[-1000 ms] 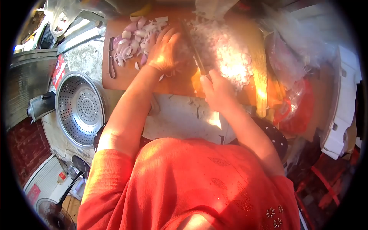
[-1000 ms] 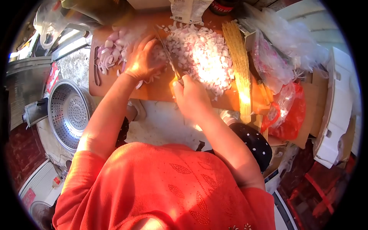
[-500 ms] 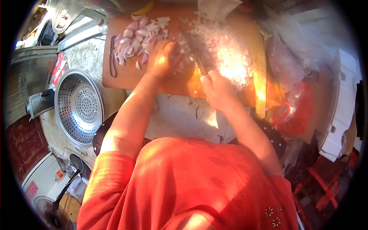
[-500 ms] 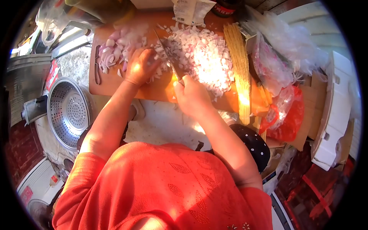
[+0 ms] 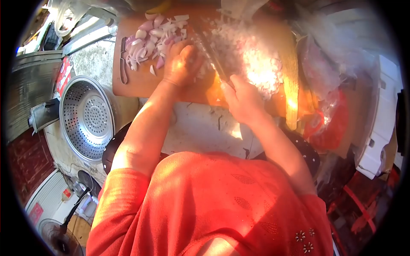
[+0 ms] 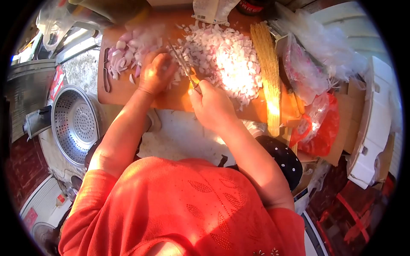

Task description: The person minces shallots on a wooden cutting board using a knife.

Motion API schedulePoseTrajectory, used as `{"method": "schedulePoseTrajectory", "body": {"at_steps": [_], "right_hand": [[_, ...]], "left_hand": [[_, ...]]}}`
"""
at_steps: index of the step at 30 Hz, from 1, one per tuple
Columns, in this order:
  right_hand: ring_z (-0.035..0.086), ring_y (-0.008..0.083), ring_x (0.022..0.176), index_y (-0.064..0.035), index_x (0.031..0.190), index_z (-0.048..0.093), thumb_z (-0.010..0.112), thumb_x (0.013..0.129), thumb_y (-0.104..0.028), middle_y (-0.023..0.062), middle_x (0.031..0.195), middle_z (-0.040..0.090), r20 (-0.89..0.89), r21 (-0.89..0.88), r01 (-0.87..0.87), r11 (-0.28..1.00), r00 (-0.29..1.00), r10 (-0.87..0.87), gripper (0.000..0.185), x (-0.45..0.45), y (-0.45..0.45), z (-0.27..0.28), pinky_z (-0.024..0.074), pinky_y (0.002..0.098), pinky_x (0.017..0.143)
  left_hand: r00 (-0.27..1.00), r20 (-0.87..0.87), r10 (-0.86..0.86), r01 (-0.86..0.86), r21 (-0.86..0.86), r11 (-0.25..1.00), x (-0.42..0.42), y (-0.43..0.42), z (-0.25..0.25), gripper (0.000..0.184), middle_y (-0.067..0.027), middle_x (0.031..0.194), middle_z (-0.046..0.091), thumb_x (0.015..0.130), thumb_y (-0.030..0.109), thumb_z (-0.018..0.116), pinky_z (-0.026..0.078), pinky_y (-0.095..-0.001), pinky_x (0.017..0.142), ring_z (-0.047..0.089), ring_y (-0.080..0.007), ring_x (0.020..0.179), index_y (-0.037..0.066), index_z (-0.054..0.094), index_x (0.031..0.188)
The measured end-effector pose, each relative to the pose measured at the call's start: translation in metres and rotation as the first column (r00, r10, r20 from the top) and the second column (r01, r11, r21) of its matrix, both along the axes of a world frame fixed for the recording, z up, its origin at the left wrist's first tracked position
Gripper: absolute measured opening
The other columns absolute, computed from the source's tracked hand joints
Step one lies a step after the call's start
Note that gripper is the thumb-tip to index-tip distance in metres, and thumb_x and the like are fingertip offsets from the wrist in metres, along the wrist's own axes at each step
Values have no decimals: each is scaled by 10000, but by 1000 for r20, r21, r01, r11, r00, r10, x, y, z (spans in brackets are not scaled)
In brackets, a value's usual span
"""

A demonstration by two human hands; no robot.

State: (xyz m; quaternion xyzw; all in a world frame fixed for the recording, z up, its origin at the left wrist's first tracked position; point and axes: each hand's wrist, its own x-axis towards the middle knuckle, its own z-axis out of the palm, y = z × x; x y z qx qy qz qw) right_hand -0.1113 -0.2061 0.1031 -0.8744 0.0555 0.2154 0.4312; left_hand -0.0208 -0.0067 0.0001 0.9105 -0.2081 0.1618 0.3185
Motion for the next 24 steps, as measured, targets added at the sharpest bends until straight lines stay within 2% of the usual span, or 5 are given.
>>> {"method": "schedulePoseTrajectory", "body": {"at_steps": [3,7,10,17,24], "right_hand": [[644,443,821,13,901,558,518,985,-327,244,823,663,-136,-57,-15,998,991,7,353,3,2,-5,497,514,744],[641,451,823,16,898,561,521,983,-329,249,829,664,-28,-93,-38,995,999,35,357,3,3,-2,495,521,751],[637,461,837,20,902,561,520,983,-330,260,846,663,5,-70,-36,997,999,36,362,0,5,3,489,533,762],[630,470,908,28,947,567,507,986,-343,280,903,663,-44,-92,-92,991,995,89,378,-1,5,-1,488,531,824],[633,467,925,28,967,574,508,984,-356,281,921,667,-141,-39,-102,994,985,96,390,-5,3,-14,487,536,845]], "left_hand": [[999,45,-15,17,-46,999,0,1,-3,188,-99,1071,668,760,99,767,517,-405,838,615,-336,967,73,674,922],[995,86,-49,47,31,998,2,8,-8,226,-95,1037,659,767,119,760,528,-405,810,618,-334,950,76,666,968],[971,-238,-28,4,-100,995,-5,10,-12,284,-109,1082,634,734,188,763,447,-468,956,578,-368,1027,116,637,978],[997,7,-72,70,124,990,-24,20,10,530,-120,1272,566,750,392,787,376,-489,1041,505,-366,1190,100,590,1146],[999,33,-4,-4,227,974,-40,25,-16,682,-96,1408,460,695,301,796,260,-601,1122,422,-340,1318,166,509,1299]]}}
